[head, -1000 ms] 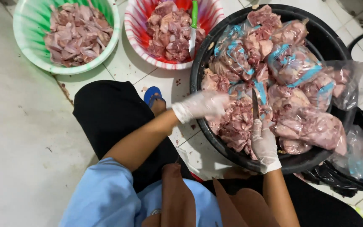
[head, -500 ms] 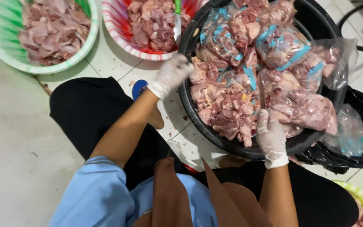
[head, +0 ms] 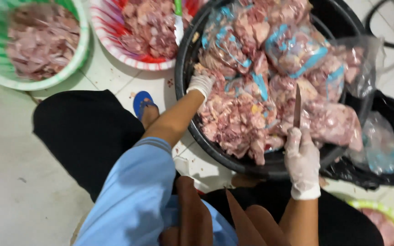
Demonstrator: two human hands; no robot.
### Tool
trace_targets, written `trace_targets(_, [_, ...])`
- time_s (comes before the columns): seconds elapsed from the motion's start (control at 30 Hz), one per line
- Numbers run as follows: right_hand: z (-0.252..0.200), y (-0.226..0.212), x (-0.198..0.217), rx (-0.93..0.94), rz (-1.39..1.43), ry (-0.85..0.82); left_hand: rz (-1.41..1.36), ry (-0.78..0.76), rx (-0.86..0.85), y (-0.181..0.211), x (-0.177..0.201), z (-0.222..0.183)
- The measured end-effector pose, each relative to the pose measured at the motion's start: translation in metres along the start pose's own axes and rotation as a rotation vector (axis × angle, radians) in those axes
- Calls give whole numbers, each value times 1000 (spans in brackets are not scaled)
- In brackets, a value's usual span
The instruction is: Cutting and sorting raw chicken meat from a large basin into smaller containers for processing.
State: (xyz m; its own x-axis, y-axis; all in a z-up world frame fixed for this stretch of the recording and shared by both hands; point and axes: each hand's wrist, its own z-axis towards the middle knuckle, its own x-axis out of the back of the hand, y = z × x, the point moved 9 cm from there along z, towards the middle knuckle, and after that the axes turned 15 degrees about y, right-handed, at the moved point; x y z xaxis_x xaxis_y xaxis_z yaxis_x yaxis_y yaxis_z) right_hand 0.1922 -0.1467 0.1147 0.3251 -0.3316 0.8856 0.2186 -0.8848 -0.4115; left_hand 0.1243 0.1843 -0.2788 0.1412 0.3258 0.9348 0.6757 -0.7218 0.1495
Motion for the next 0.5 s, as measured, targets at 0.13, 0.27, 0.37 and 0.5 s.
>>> trace_targets(0.13, [6,13,-9,-35,-14,-61,11,-19,-9,1,8,-3])
trace_targets(0.27, [15,4,-17,118,11,15,154,25,11,17,97,-47])
trace_targets(0.37, [8,-6,-16,114,-29,-18,-277,-76,76,37,138,-86])
trace_targets(0.5, [-13,-39,-19,86,-1,-116,-126,-66,-224,101,211,-139])
